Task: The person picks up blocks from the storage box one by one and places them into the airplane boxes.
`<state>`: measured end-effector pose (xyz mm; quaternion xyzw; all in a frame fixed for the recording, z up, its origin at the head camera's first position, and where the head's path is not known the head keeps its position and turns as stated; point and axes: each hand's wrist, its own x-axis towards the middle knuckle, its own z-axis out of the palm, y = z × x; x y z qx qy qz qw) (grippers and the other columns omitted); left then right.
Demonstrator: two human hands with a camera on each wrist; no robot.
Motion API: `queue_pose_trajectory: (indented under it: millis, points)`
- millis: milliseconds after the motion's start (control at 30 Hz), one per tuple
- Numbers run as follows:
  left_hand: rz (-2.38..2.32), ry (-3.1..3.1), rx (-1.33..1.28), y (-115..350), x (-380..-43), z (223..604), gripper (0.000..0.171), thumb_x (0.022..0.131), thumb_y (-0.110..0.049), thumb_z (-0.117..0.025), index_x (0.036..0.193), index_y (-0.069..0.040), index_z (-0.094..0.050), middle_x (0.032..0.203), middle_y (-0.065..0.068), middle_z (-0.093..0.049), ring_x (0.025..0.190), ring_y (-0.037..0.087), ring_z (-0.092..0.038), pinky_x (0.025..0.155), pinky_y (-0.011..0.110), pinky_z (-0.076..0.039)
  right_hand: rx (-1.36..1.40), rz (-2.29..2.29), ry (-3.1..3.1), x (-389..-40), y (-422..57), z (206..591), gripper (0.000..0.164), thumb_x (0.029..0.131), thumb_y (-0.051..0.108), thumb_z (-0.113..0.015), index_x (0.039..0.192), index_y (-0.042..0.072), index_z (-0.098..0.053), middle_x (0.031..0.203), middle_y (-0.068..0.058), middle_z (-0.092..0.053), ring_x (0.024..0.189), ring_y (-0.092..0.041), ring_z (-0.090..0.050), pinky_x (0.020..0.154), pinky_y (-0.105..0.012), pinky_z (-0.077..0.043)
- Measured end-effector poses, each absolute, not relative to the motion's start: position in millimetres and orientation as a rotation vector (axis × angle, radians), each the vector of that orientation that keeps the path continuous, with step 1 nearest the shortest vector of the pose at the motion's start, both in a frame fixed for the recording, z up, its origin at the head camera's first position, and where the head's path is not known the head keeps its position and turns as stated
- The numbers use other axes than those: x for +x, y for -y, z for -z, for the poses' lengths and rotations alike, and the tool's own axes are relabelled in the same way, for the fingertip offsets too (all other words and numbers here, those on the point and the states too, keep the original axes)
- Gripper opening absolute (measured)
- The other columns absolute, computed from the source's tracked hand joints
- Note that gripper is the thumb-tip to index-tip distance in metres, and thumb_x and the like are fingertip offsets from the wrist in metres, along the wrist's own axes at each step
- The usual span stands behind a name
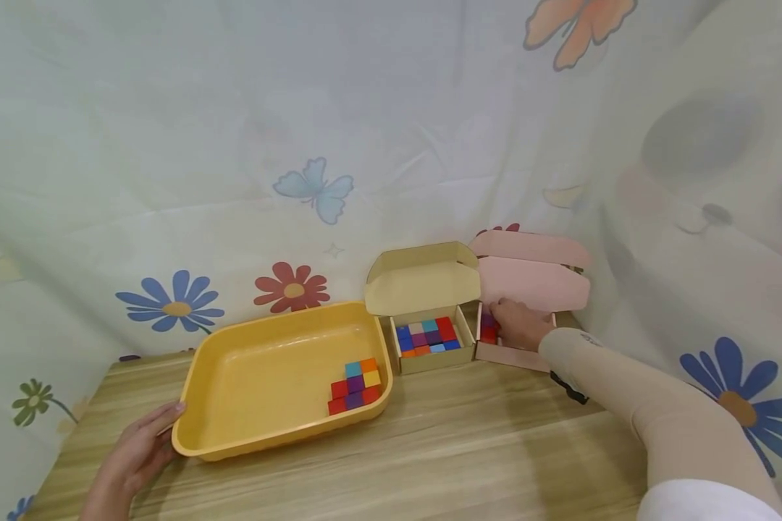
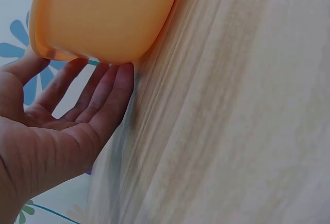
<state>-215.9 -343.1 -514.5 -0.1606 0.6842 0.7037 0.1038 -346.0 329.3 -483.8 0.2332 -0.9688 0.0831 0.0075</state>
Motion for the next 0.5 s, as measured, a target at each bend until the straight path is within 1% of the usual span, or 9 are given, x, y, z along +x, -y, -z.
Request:
queue_pose_trajectory:
  millis: [167, 267, 367, 500]
  points:
    - [-2.067, -2.024, -0.469, 344.0, -214.3, 514.6, 0.084, 0.102, -0.038, -0.063, 0.161, 0.001, -0.018, 0.114, -0.015, -0.064, 0.103, 0.000, -0.064, 0.091, 0.037, -0.057, 0.747, -0.257, 3.019, -346.0, -330.8, 485.6, 0.018, 0.088, 0.001, -0.074, 0.098, 0.000, -0.059, 0.088, -0.010, -0.058, 0.077, -0.024, -0.056, 0.068, -0.040, -0.052]
    - [-2.061, -2.032, -0.458, 344.9, -214.0, 515.7, 0.084, 0.102, -0.039, -0.063, 0.161, 0.001, -0.018, 0.113, -0.016, -0.064, 0.102, 0.000, -0.064, 0.091, 0.036, -0.057, 0.769, -0.225, 3.054, -344.5, -329.8, 478.9, 0.018, 0.089, 0.003, -0.075, 0.100, 0.000, -0.062, 0.088, -0.008, -0.060, 0.078, -0.022, -0.057, 0.070, -0.039, -0.053]
    - [-2.066, -2.029, -0.452, 344.6, -214.7, 516.2, 0.084, 0.102, -0.039, -0.063, 0.160, 0.001, -0.018, 0.109, -0.017, -0.065, 0.101, 0.000, -0.064, 0.090, 0.036, -0.057, 0.748, -0.201, 3.161, -343.3, -324.3, 460.7, 0.016, 0.089, 0.003, -0.075, 0.100, 0.000, -0.065, 0.087, -0.007, -0.063, 0.078, -0.021, -0.057, 0.074, -0.039, -0.054]
    - [-2.080, -2.018, -0.459, 344.2, -216.1, 515.2, 0.084, 0.101, -0.038, -0.064, 0.160, 0.001, -0.019, 0.106, -0.018, -0.066, 0.100, 0.000, -0.065, 0.089, 0.036, -0.057, 0.767, -0.181, 3.207, -339.7, -305.1, 429.7, 0.012, 0.089, -0.001, -0.071, 0.100, -0.001, -0.068, 0.091, -0.010, -0.068, 0.079, -0.023, -0.058, 0.078, -0.040, -0.057]
